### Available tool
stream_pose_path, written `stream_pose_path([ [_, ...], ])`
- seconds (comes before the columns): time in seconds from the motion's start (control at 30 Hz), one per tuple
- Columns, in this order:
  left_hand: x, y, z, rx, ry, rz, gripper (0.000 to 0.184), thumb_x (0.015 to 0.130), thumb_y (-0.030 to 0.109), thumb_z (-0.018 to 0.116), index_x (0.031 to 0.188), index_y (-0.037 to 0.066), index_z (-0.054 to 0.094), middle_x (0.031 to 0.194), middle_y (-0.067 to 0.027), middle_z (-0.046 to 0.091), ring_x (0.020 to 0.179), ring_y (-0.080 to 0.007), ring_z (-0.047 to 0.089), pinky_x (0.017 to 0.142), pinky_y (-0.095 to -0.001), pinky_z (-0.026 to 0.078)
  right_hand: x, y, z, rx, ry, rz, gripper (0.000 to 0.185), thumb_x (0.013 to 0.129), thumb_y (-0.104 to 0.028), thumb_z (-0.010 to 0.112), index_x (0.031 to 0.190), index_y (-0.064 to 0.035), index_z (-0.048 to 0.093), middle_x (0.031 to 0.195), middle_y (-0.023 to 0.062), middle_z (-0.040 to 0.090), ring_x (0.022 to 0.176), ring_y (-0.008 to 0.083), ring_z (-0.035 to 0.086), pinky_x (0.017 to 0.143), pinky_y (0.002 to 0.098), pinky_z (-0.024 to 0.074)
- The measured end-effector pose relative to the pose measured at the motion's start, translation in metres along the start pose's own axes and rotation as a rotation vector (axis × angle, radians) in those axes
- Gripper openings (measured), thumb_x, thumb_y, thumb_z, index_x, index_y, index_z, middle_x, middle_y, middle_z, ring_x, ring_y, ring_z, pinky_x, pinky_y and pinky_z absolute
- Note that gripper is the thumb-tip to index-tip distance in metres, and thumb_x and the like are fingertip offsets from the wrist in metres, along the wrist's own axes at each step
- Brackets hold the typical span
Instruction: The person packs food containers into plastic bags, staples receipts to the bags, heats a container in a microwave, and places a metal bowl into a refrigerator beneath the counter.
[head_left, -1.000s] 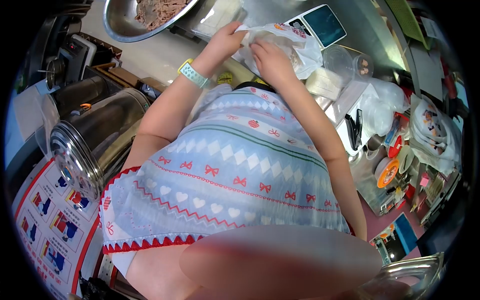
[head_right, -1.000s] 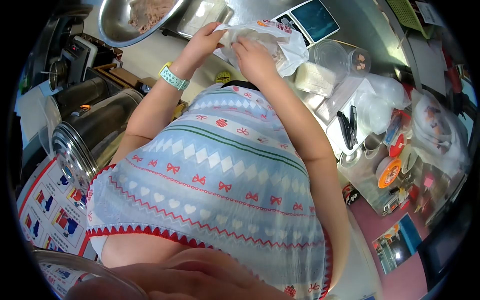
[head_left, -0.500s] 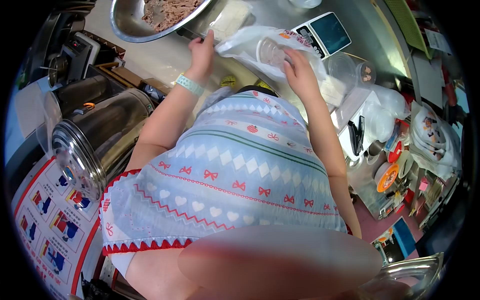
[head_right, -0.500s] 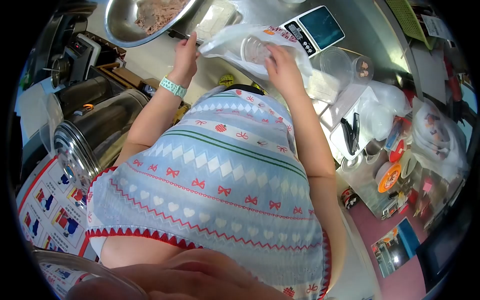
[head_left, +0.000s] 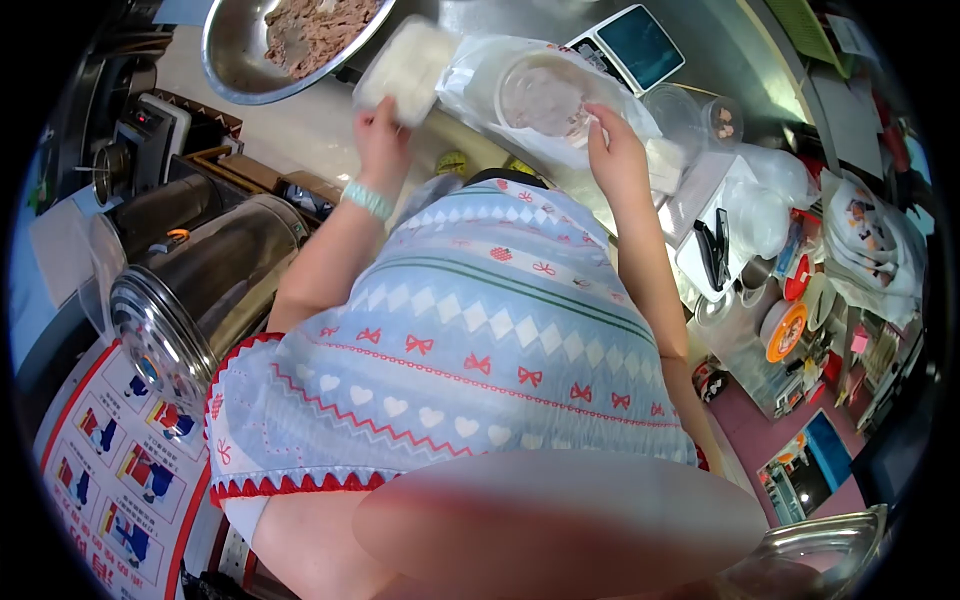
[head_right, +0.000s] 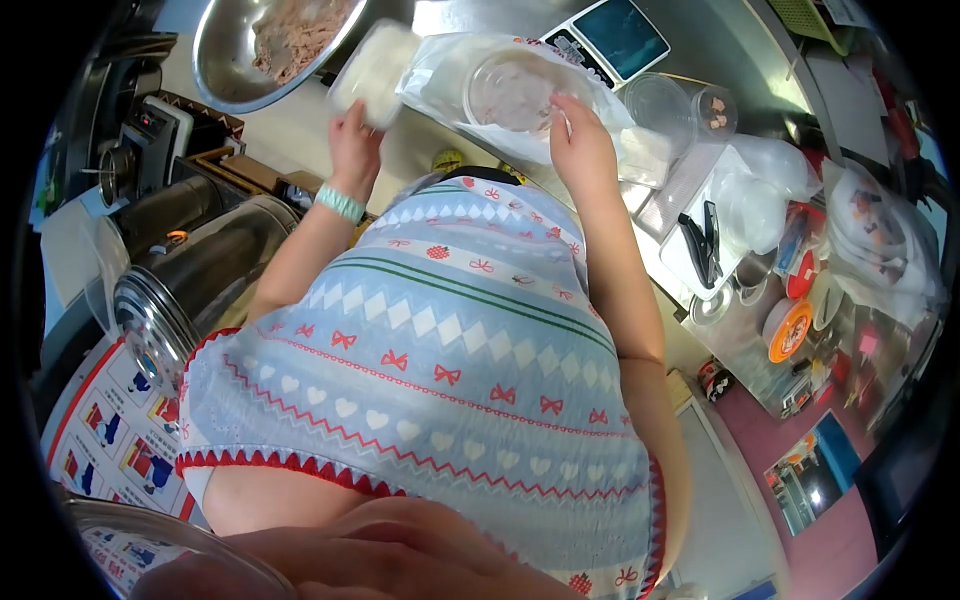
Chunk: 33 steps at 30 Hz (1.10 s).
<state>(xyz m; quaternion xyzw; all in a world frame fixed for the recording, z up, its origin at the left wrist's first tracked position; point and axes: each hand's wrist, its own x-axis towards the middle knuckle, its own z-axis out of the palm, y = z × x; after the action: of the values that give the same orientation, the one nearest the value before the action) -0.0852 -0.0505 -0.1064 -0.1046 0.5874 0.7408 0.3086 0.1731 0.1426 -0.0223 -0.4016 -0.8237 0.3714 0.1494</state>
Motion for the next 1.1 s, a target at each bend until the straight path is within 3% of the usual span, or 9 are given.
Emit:
stream_pose_path([
  [0.2, -0.093, 0.101, -0.013, 0.267, -0.168, 0.477, 0.038, 0.091, 0.012, 0.056, 0.122, 0.008, 0.034, 0.112, -0.0103, 0.055, 0.101, -0.0233, 0.06, 0.089, -0.0394, 0.053, 0.001, 0.004, 0.002, 0.425, 0.01, 0.164, 0.035, 0.098, -0.026, 0.046, 0.124, -0.0063, 0.058, 0.123, 0.0157, 0.061, 0.113, 0.0249, 0.059, 0.096, 0.037, 0.0452],
  [0.43, -0.078, 0.082, 0.111, 0.399, -0.681, -0.146, 0.058, 0.093, 0.018, 0.059, 0.14, 0.001, 0.032, 0.122, -0.0135, 0.056, 0.106, -0.02, 0.058, 0.088, -0.033, 0.049, 0.014, -0.025, -0.022, 1.454, -0.216, 0.56, 0.049, 0.102, -0.032, 0.039, 0.139, -0.0002, 0.038, 0.135, 0.0158, 0.051, 0.12, 0.0253, 0.053, 0.102, 0.0375, 0.0421],
  [0.73, -0.018, -0.001, 0.139, 1.407, -0.644, 0.525, 0.051, 0.097, 0.031, 0.049, 0.128, -0.01, 0.043, 0.119, -0.0314, 0.055, 0.114, -0.0366, 0.054, 0.096, -0.0427, 0.042, 0.024, 0.04, 0.033, 0.331, 0.144, 0.4, 0.045, 0.096, -0.016, 0.052, 0.134, 0.0057, 0.04, 0.114, 0.0117, 0.058, 0.101, 0.019, 0.055, 0.09, 0.0323, 0.0437],
  [0.8, -0.023, -0.006, 0.127, 1.136, -0.724, 0.455, 0.039, 0.097, 0.026, 0.047, 0.108, -0.011, 0.052, 0.106, -0.0278, 0.06, 0.11, -0.0391, 0.054, 0.1, -0.0453, 0.038, 0.016, 0.032, 0.024, 0.596, 0.011, 0.425, 0.041, 0.097, -0.02, 0.05, 0.133, -0.0009, 0.044, 0.1, 0.0025, 0.058, 0.076, 0.0076, 0.047, 0.066, 0.0233, 0.0402],
  [0.83, -0.037, 0.024, 0.118, 1.565, -0.982, 0.673, 0.037, 0.097, 0.022, 0.047, 0.112, -0.011, 0.052, 0.111, -0.0276, 0.058, 0.109, -0.0428, 0.052, 0.104, -0.0463, 0.035, 0.008, 0.02, 0.012, 0.712, -0.102, 0.454, 0.039, 0.097, -0.022, 0.05, 0.133, -0.006, 0.048, 0.096, -0.0025, 0.058, 0.068, 0.0026, 0.041, 0.058, 0.0193, 0.0353],
  [0.87, -0.053, 0.055, 0.111, 1.859, -1.241, 1.012, 0.035, 0.096, 0.017, 0.047, 0.115, -0.012, 0.051, 0.116, -0.0275, 0.056, 0.109, -0.0465, 0.051, 0.108, -0.0473, 0.032, -0.003, -0.005, -0.005, 0.582, -0.219, 0.422, 0.049, 0.097, -0.025, 0.049, 0.14, -0.0034, 0.038, 0.122, 0.0068, 0.047, 0.102, 0.0141, 0.039, 0.084, 0.0264, 0.032],
  [0.9, -0.063, 0.063, 0.1, 1.585, -1.062, 0.733, 0.035, 0.095, 0.019, 0.051, 0.118, -0.007, 0.053, 0.119, -0.0229, 0.058, 0.112, -0.0382, 0.052, 0.105, -0.0427, 0.035, -0.012, -0.029, -0.023, 0.452, -0.33, 0.376, 0.06, 0.097, -0.028, 0.047, 0.147, -0.0009, 0.029, 0.149, 0.0162, 0.037, 0.136, 0.0255, 0.036, 0.111, 0.0335, 0.0287],
  [0.97, -0.082, 0.078, 0.083, 0.681, -0.724, 0.367, 0.037, 0.094, 0.023, 0.058, 0.125, 0.003, 0.058, 0.125, -0.0137, 0.06, 0.117, -0.0216, 0.053, 0.1, -0.0336, 0.041, -0.008, -0.063, -0.042, 0.314, -0.39, 0.113, 0.06, 0.098, -0.025, 0.045, 0.149, -0.0013, 0.025, 0.152, 0.0168, 0.031, 0.138, 0.0255, 0.033, 0.112, 0.0335, 0.0258],
  [1.1, -0.077, 0.137, 0.04, 0.261, -0.649, 0.462, 0.025, 0.092, 0.028, 0.064, 0.095, 0.004, 0.066, 0.082, -0.0012, 0.068, 0.073, -0.0084, 0.06, 0.069, -0.025, 0.049, 0.054, -0.115, -0.051, 0.751, -0.774, -0.262, 0.061, 0.099, -0.034, 0.043, 0.149, -0.0033, 0.025, 0.151, 0.0222, 0.029, 0.138, 0.0367, 0.031, 0.111, 0.0512, 0.0261],
])
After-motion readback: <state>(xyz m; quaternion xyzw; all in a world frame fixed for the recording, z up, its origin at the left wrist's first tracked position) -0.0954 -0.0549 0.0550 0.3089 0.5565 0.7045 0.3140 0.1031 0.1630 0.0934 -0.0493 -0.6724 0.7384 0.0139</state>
